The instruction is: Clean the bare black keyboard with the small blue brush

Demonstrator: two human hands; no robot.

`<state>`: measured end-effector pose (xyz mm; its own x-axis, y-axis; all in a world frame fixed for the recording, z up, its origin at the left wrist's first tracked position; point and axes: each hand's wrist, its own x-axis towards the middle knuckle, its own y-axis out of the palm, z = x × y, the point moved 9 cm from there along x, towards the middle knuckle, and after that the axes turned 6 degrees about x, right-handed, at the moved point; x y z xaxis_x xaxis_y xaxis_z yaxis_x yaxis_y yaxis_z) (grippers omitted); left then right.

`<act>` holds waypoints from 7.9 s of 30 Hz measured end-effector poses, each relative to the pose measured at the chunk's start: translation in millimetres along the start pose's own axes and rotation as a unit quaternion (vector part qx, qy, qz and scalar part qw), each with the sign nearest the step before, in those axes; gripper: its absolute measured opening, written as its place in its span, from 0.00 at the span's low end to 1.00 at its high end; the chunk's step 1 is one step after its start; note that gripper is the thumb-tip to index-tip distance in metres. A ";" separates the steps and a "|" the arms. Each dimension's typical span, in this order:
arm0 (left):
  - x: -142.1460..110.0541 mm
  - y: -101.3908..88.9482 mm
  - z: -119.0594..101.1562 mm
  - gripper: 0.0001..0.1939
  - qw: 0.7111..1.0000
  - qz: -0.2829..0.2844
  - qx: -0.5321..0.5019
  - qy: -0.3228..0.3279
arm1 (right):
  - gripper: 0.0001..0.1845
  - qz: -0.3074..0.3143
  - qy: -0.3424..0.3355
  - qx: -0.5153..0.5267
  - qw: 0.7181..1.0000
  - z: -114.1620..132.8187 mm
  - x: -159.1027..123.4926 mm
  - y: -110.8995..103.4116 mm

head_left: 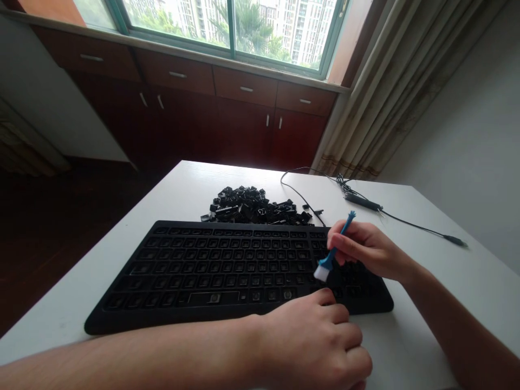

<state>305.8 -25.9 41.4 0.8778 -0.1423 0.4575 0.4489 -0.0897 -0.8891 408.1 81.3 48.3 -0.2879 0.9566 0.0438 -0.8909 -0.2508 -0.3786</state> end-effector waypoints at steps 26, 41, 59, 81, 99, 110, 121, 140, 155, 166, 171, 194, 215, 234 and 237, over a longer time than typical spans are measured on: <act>0.5 -1.6 -0.3 0.15 1.000 0.002 -0.001 0.006 | 0.13 -0.269 -0.120 -0.277 0.915 20.9 -13.0 -48.2; -0.3 0.8 0.2 0.15 1.000 0.009 -0.004 -0.002 | 0.17 -0.178 -0.085 -0.223 0.955 11.1 -6.2 -34.2; -1.4 2.4 -1.2 0.13 1.000 -0.002 -0.012 -0.005 | 0.15 -0.119 -0.113 -0.290 0.943 10.1 -3.9 -18.3; -1.5 1.2 -0.4 0.13 1.000 -0.001 -0.019 -0.010 | 0.20 -0.191 -0.085 -0.239 0.948 17.1 -9.7 -36.3; -0.5 3.4 -1.5 0.13 1.000 0.010 -0.015 -0.002 | 0.17 -0.252 -0.048 -0.214 0.942 13.6 -12.7 -34.4; -0.6 2.4 -0.9 0.13 1.000 0.002 -0.029 -0.005 | 0.15 -0.275 -0.123 -0.327 0.896 25.7 -12.9 -34.1; -1.0 1.3 -0.9 0.13 0.999 -0.003 -0.034 -0.006 | 0.16 -0.210 -0.039 -0.099 0.972 4.2 -5.8 -17.7; -3.1 3.7 -1.3 0.12 1.000 -0.007 -0.027 -0.008 | 0.08 -0.232 -0.134 -0.263 0.927 18.8 -7.1 -13.7; -0.5 0.0 0.0 0.12 0.999 0.008 -0.029 -0.010 | 0.18 -0.233 -0.066 -0.172 0.955 2.1 -14.2 -52.8; 0.2 0.3 0.2 0.12 0.999 0.012 -0.031 -0.010 | 0.20 -0.168 -0.042 -0.264 0.949 10.4 -6.1 -32.1; 0.0 1.5 0.3 0.12 0.999 0.015 -0.030 -0.012 | 0.22 -0.173 -0.016 -0.307 0.936 4.3 -5.9 -33.7; -1.0 2.8 0.3 0.12 0.999 0.008 -0.034 -0.014 | 0.11 -0.152 -0.117 -0.251 0.949 15.7 -6.0 -7.1; 0.6 2.4 0.3 0.11 0.999 0.021 -0.036 -0.013 | 0.11 -0.191 -0.113 -0.262 0.939 15.7 -8.1 -13.2; 0.2 2.0 -0.1 0.11 0.999 0.014 -0.035 -0.011 | 0.15 -0.154 -0.098 -0.228 0.956 12.4 -7.7 -9.9; -0.1 1.8 0.0 0.11 0.999 0.009 -0.037 -0.012 | 0.15 -0.165 -0.094 -0.217 0.957 9.6 -8.0 -12.0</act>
<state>306.6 -26.0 39.7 0.8899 -0.1219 0.4396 0.4194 -0.1603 -0.8935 417.8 75.2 61.4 -0.1096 0.9193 0.3780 -0.7261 0.1857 -0.6621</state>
